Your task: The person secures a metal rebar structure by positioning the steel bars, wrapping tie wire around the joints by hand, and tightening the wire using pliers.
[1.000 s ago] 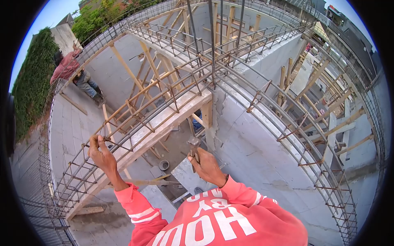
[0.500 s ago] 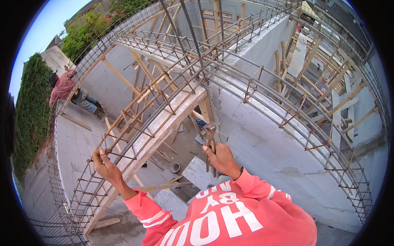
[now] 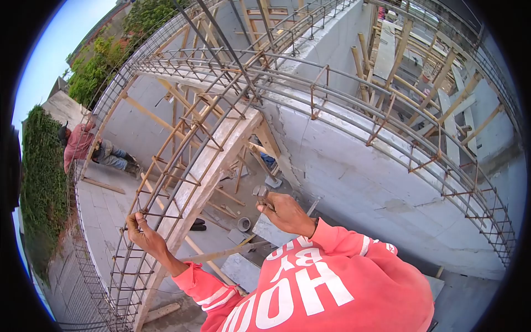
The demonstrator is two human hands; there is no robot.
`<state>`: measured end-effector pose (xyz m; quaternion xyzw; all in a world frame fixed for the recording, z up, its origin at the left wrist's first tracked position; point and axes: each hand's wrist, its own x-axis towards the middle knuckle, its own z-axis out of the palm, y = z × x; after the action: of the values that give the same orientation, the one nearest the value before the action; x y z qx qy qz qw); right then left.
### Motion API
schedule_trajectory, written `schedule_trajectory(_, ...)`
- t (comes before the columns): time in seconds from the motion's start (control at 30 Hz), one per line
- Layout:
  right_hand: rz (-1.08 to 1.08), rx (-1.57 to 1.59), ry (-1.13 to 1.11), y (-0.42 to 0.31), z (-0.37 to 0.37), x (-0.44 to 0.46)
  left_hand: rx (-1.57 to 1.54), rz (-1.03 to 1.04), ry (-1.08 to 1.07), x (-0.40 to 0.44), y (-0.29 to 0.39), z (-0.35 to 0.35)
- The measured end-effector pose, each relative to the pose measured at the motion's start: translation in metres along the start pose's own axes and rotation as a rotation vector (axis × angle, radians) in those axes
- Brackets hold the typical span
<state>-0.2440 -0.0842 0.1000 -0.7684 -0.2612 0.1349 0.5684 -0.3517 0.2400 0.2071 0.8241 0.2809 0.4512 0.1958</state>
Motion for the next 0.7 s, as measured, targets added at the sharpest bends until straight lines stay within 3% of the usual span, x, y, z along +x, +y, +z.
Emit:
schedule_trajectory(0.1, 0.039, 0.003, 0.049, 0.003, -0.011, 0.0, 0.012, -0.002, 0.007, 0.0, -0.001, 0.0)
schedule_trajectory(0.17, 0.049, 0.039, 0.091, 0.005, -0.026, -0.002, 0.065, 0.106, 0.021, 0.001, -0.004, 0.0)
schedule_trajectory(0.37, 0.155, 0.146, 0.54, -0.022, -0.134, -0.025, 0.161, 0.216, 0.029, -0.003, -0.013, -0.001)
schedule_trajectory(0.57, -0.086, 0.14, 1.148, -0.092, -0.225, -0.097, 0.129, 0.309, 0.082, -0.002, -0.022, 0.007)
schedule_trajectory(0.7, -0.198, 0.084, 1.312, -0.12, -0.264, -0.141, 0.14, 0.27, 0.095, -0.002, -0.02, 0.005)
